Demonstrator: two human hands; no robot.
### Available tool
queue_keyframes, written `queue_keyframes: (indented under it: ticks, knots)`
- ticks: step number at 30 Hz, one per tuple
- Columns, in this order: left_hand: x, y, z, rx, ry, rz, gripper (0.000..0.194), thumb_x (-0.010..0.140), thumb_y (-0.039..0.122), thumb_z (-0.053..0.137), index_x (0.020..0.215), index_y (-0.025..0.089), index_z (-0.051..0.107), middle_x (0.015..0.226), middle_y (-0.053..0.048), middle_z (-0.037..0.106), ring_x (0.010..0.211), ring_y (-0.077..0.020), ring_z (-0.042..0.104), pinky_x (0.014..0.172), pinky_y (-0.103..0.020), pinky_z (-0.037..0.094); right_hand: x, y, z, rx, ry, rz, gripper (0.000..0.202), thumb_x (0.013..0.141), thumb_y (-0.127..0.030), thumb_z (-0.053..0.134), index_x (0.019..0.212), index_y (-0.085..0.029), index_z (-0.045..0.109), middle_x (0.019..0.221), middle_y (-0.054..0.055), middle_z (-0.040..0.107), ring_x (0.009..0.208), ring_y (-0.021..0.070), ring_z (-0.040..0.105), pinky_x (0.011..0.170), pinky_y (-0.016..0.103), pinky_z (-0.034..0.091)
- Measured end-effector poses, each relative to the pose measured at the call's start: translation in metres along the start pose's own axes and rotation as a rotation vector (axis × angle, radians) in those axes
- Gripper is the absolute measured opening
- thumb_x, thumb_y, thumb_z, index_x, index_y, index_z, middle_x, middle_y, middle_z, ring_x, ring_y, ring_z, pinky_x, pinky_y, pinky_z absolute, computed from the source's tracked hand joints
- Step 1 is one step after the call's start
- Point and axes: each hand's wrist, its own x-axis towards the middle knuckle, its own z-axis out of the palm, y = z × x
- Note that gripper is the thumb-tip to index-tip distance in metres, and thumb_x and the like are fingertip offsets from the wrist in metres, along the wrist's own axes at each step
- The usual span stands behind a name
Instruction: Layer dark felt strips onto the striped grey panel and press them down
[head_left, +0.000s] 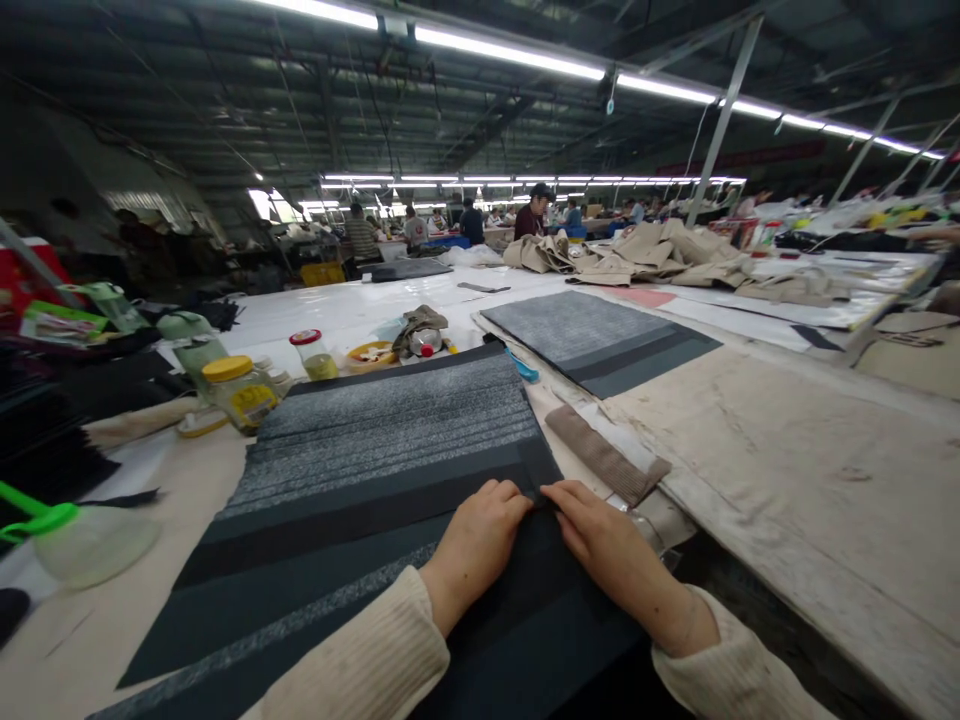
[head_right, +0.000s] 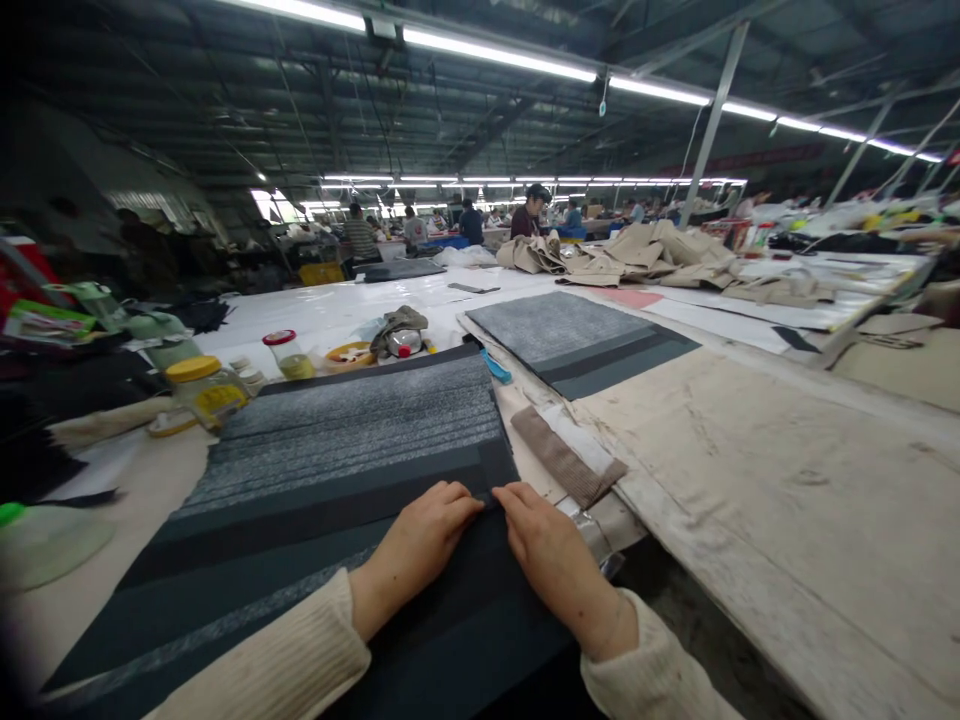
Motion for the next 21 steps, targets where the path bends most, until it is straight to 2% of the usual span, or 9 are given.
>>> queue_keyframes:
  ticks: [6,14,17,21]
  knots:
    - [-0.025,-0.007,-0.01,0.071,0.003,0.042,0.023,0.089,0.011,0.042,0.106,0.019,0.056,0.092,-0.002,0.057,0.086,-0.0152,0.051,0.077,-0.028,0.047,-0.001,0.0,0.003,-0.069,0.025,-0.076,0.045,0.077,-0.001,0.037,0.113,-0.02,0.056,0.107,0.007,0.059,0.098,0.0162,0.057,0.088,0.032,0.048]
    - [-0.021,0.001,-0.012,0.233,-0.074,0.157,0.018,0.087,0.009,0.044,0.1,0.013,0.056,0.089,-0.004,0.057,0.082,-0.0183,0.051,0.073,-0.03,0.048,-0.001,-0.01,0.013,-0.335,0.046,-0.186,0.04,0.075,0.004,0.036,0.1,-0.014,0.061,0.09,0.01,0.063,0.088,0.0213,0.06,0.079,0.036,0.052]
    - [-0.028,-0.004,-0.016,0.196,-0.068,0.149,0.021,0.087,0.01,0.044,0.105,0.015,0.055,0.091,-0.004,0.057,0.085,-0.0176,0.051,0.076,-0.029,0.047,0.0,-0.013,0.009,-0.338,0.049,-0.202,0.038,0.076,0.004,0.036,0.097,-0.015,0.061,0.086,0.009,0.062,0.087,0.0211,0.059,0.078,0.036,0.051]
    - [-0.051,-0.015,-0.022,0.124,-0.025,0.08,0.024,0.087,0.009,0.045,0.109,0.017,0.054,0.095,-0.002,0.058,0.087,-0.0158,0.051,0.08,-0.027,0.046,0.003,-0.017,0.002,-0.282,0.002,-0.193,0.029,0.079,-0.002,0.04,0.093,-0.016,0.061,0.085,0.008,0.06,0.083,0.02,0.058,0.076,0.035,0.051]
